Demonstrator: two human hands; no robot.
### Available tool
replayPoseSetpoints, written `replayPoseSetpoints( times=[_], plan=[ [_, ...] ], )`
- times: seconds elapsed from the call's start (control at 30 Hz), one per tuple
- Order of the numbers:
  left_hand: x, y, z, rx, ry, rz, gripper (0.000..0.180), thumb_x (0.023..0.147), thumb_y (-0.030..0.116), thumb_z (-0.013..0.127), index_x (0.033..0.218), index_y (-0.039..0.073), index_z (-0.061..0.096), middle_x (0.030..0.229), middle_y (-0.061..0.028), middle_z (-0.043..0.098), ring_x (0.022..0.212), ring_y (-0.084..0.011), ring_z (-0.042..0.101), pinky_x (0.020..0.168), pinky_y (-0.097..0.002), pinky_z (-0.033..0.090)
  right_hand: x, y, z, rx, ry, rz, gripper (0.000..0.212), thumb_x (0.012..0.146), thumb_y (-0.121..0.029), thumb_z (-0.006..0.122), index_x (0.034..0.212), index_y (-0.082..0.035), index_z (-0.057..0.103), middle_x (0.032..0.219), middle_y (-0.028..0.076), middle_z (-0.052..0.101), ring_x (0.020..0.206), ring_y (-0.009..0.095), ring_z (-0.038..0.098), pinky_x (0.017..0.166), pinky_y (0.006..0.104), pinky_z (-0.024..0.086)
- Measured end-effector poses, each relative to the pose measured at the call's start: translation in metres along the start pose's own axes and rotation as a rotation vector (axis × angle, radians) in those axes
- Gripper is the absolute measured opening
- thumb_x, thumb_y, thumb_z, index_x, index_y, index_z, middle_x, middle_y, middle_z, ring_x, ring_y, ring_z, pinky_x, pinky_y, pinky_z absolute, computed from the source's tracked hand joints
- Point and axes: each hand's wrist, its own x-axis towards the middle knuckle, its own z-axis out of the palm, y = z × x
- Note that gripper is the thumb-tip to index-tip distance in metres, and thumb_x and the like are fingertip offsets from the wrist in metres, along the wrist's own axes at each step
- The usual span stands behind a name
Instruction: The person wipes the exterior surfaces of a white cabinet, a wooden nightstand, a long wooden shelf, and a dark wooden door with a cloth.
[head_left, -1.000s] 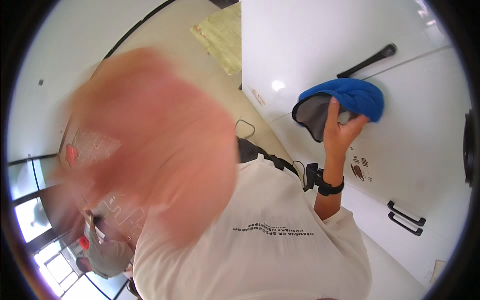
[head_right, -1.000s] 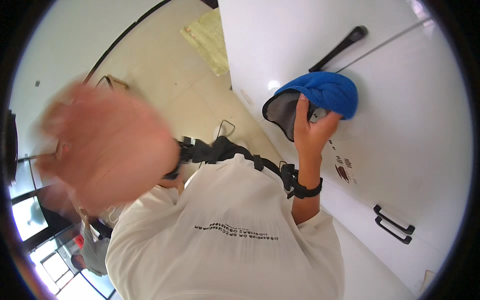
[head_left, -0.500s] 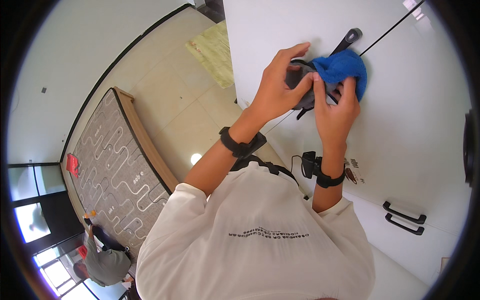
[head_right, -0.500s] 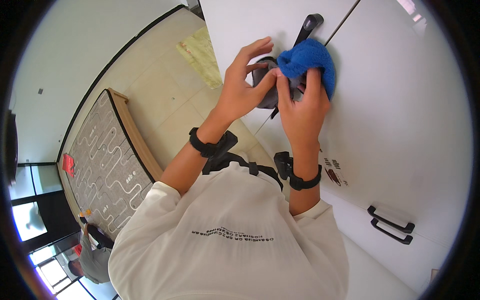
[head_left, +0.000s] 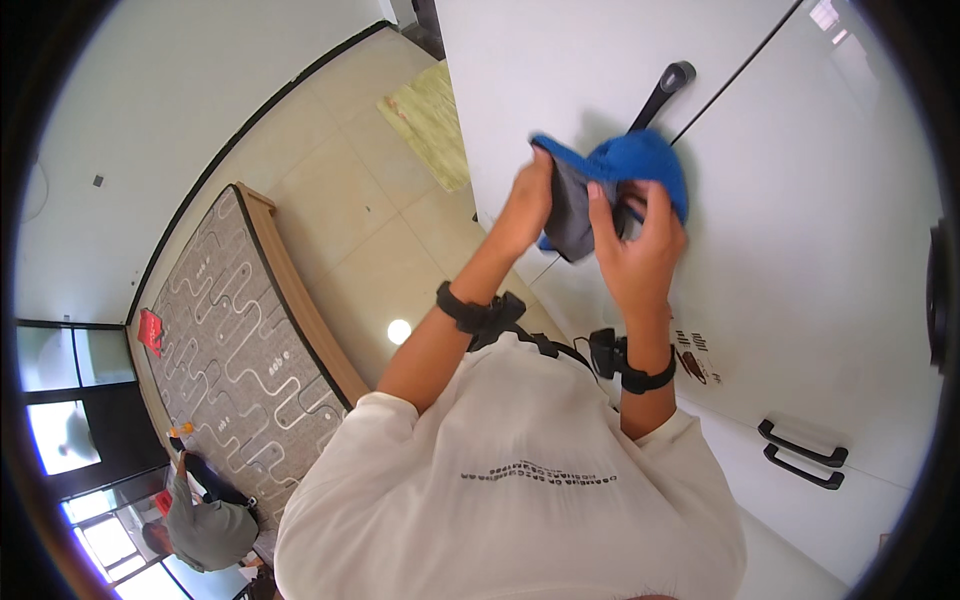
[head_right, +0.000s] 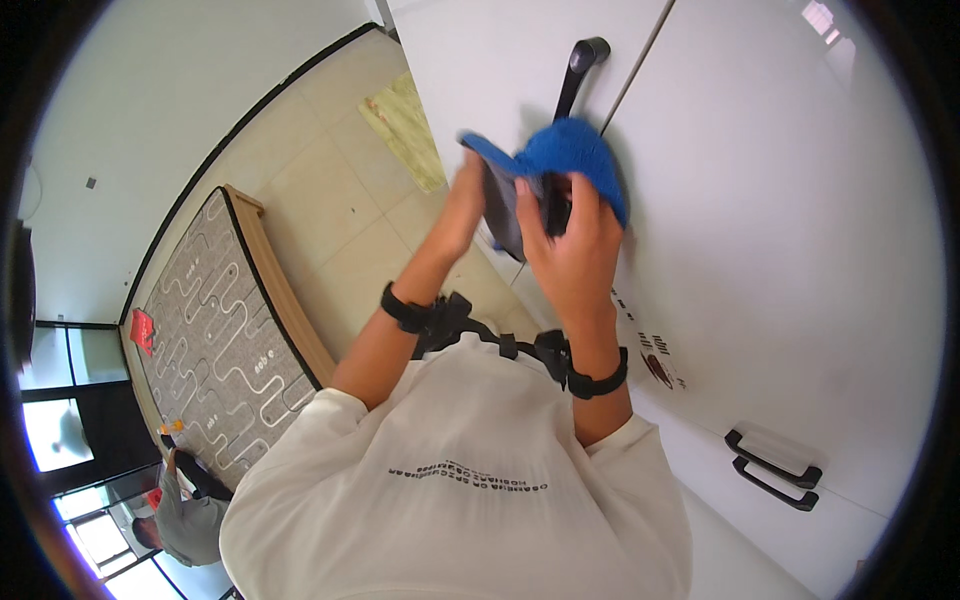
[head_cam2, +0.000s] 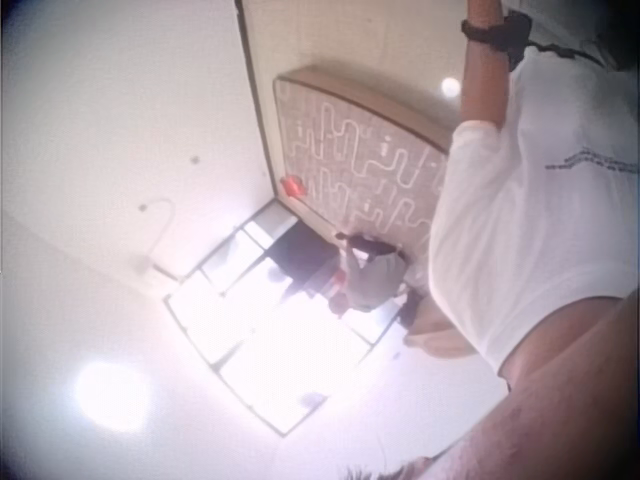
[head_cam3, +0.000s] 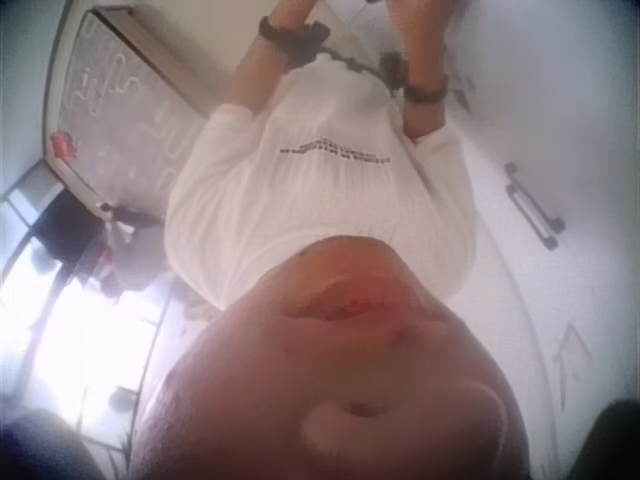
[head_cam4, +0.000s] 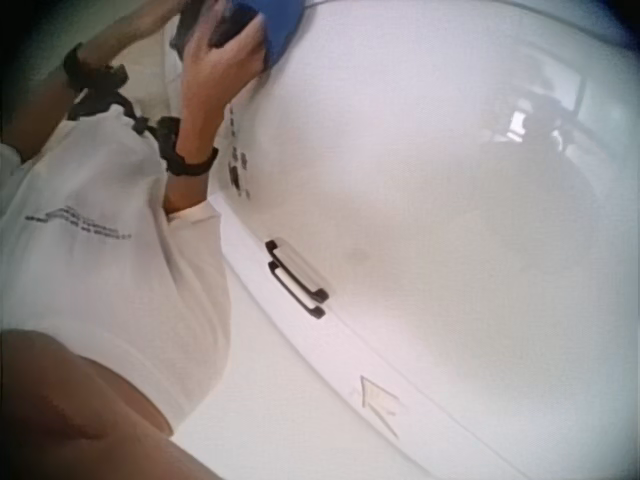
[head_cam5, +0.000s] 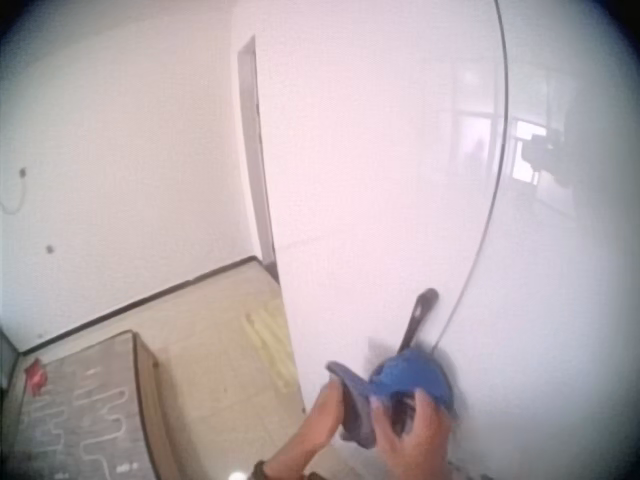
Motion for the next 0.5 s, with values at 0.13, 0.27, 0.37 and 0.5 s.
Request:
replayPoseSetpoints(
  times=[0.13,0.27,0.37,0.5],
  plan=[
    [0.023,0.062,0.014,-0.202,0.044,0.341,0.07,0.106,0.048,0.011,0.095,-0.003,0.057,0.088,-0.0108,0.062,0.082,-0.0187,0.052,0.082,-0.0336,0.046,0.024,-0.019,-0.007,0.053,0.014,-0.018,0.039,0.084,-0.011,0.075,0.113,0.006,0.056,0.079,0.012,0.064,0.072,0.02,0.063,0.073,0.0306,0.055],
    [0.043,0.098,0.015,0.069,0.082,0.537,0.058,0.107,0.044,0.029,0.081,-0.003,0.05,0.068,-0.0113,0.052,0.065,-0.0179,0.04,0.063,-0.0372,0.041,0.008,-0.003,-0.006,-0.014,-0.087,0.043,0.059,0.085,-0.011,0.074,0.135,0.005,0.047,0.076,0.009,0.063,0.069,0.017,0.062,0.069,0.0288,0.054],
    [0.029,0.098,0.019,0.382,0.074,0.349,0.048,0.102,0.044,0.044,0.088,-0.001,0.054,0.068,-0.0154,0.055,0.064,-0.0272,0.051,0.065,-0.0404,0.044,-0.023,0.019,0.0,-0.061,-0.164,0.152,0.054,0.084,-0.016,0.074,0.131,0.0,0.052,0.072,0.009,0.064,0.063,0.021,0.064,0.063,0.0322,0.053],
    [0.038,0.029,0.007,0.707,0.072,0.286,0.045,0.097,0.047,0.051,0.109,0.003,0.053,0.097,-0.0189,0.058,0.094,-0.0374,0.055,0.083,-0.0453,0.041,-0.048,0.031,0.0,-0.079,-0.305,0.28,0.048,0.085,-0.018,0.072,0.128,-0.003,0.055,0.077,0.01,0.068,0.069,0.025,0.068,0.062,0.0373,0.053]
  ],
)
